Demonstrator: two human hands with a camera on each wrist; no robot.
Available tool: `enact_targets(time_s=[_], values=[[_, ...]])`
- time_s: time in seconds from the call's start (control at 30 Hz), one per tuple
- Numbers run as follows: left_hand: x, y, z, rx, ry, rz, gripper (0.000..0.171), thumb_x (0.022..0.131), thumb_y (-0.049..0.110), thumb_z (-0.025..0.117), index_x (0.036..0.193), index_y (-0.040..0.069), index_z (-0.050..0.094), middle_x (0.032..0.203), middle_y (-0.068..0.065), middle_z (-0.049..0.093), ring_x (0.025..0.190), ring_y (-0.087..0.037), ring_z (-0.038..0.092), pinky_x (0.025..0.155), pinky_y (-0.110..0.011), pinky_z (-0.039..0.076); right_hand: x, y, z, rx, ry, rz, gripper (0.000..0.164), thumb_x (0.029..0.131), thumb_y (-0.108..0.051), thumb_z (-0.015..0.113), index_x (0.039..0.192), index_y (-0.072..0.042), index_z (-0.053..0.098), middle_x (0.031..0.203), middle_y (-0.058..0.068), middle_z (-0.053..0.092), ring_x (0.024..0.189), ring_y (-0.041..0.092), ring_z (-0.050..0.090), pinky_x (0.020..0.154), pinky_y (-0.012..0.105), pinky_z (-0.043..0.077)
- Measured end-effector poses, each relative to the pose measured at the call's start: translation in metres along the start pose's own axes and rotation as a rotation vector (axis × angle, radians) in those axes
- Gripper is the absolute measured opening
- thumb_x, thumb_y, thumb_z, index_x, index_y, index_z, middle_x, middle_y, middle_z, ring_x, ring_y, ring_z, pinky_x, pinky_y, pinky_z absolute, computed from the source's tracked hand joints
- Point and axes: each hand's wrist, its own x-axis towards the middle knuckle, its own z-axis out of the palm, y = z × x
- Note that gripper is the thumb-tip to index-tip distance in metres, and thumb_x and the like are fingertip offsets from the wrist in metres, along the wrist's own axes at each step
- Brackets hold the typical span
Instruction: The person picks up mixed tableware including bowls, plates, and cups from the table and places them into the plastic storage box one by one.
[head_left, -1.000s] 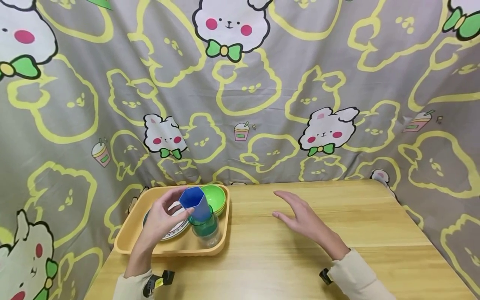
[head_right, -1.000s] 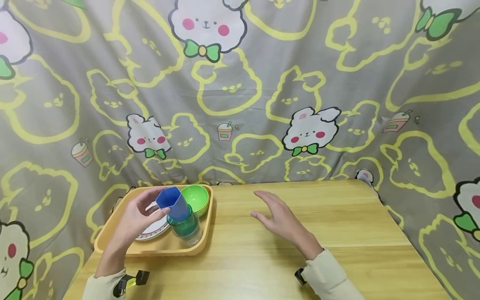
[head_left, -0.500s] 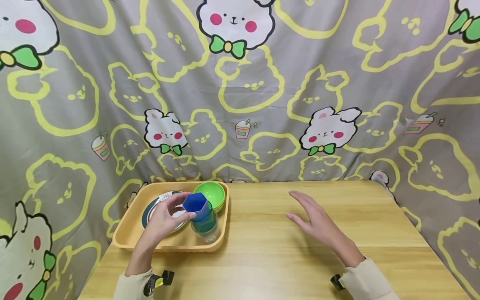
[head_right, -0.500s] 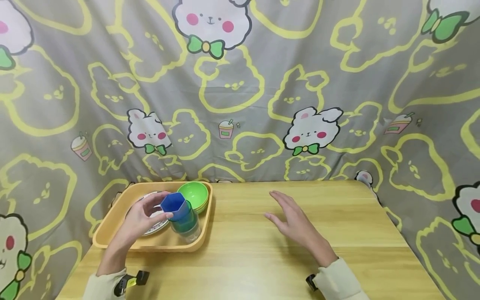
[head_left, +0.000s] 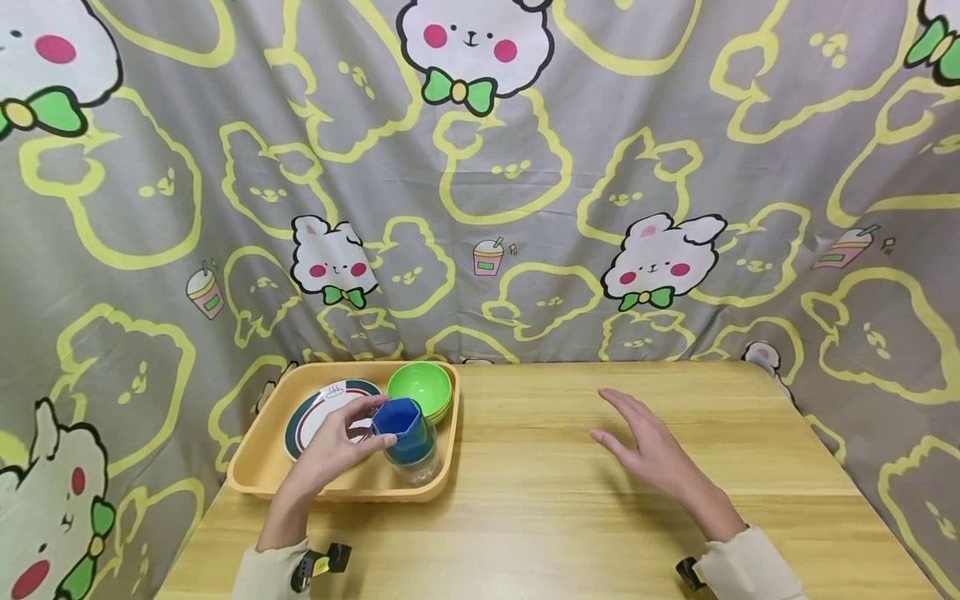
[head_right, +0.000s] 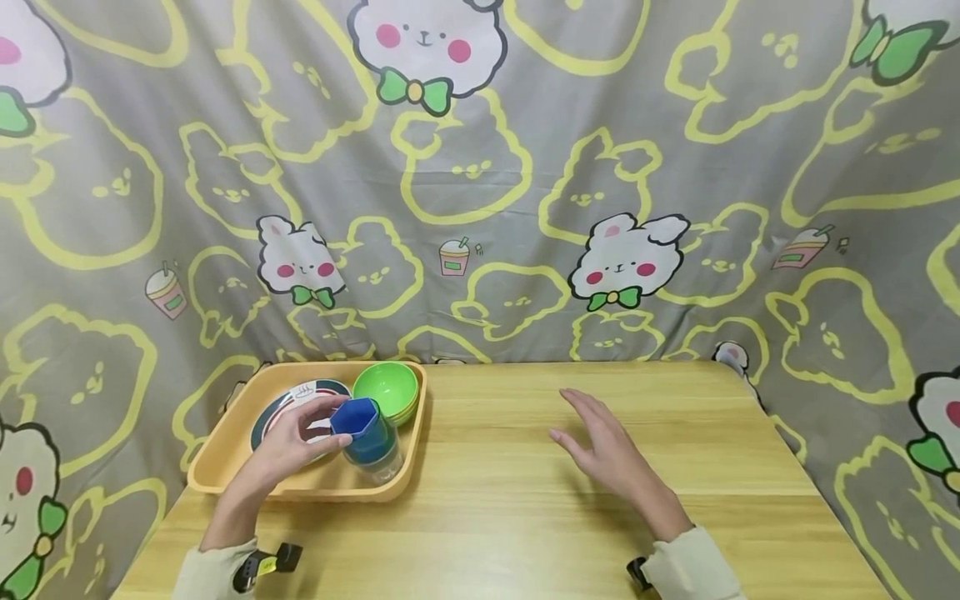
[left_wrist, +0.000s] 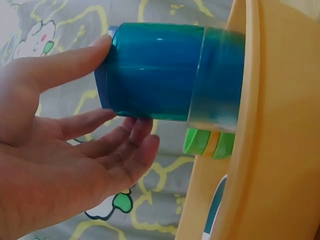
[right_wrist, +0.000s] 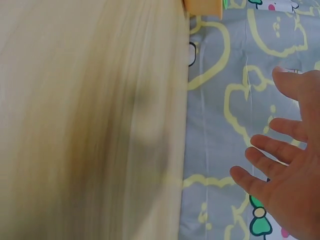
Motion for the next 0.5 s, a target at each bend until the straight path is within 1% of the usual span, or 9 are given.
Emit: enact_targets(time_s=[0.13, 0.23, 0.43, 0.5], values=[[-0.001, -0.002, 0.000, -0.026, -0.013, -0.003, 0.061, 0.088, 0.011, 0.082, 0.140, -0.006, 0.055, 0.134, -0.024, 0.062, 0.121, -0.037, 0.060, 0.103, -0.051, 0.051, -0.004, 0.005, -0.001, -0.001, 0.012, 0.013, 0.067, 0.099, -0.034, 0.071, 0.153, -0.003, 0.045, 0.153, 0.019, 0.047, 0.140, 0.041, 0.043, 0.109, 0.065, 0.039], [-0.001, -0.003, 0.000, -0.036, -0.010, -0.001, 0.061, 0.088, 0.011, 0.082, 0.140, -0.007, 0.055, 0.135, -0.025, 0.061, 0.123, -0.038, 0.059, 0.104, -0.049, 0.051, -0.005, 0.009, -0.002, -0.001, 0.016, 0.013, 0.066, 0.099, -0.033, 0.071, 0.152, -0.003, 0.045, 0.153, 0.019, 0.048, 0.139, 0.042, 0.044, 0.108, 0.066, 0.039], [-0.001, -0.007, 0.000, -0.017, -0.011, 0.017, 0.064, 0.089, 0.011, 0.081, 0.142, -0.010, 0.051, 0.139, -0.027, 0.057, 0.127, -0.042, 0.056, 0.103, -0.048, 0.051, -0.007, 0.016, -0.002, -0.016, 0.016, 0.015, 0.066, 0.099, -0.032, 0.071, 0.152, -0.002, 0.045, 0.152, 0.021, 0.047, 0.138, 0.044, 0.044, 0.107, 0.067, 0.039], [-0.001, -0.009, -0.001, -0.009, -0.010, 0.025, 0.064, 0.091, 0.012, 0.080, 0.143, -0.010, 0.051, 0.140, -0.027, 0.057, 0.127, -0.043, 0.055, 0.103, -0.045, 0.052, -0.007, 0.018, -0.002, -0.023, 0.018, 0.015, 0.066, 0.099, -0.032, 0.071, 0.151, -0.001, 0.045, 0.152, 0.022, 0.047, 0.138, 0.045, 0.043, 0.108, 0.067, 0.038]])
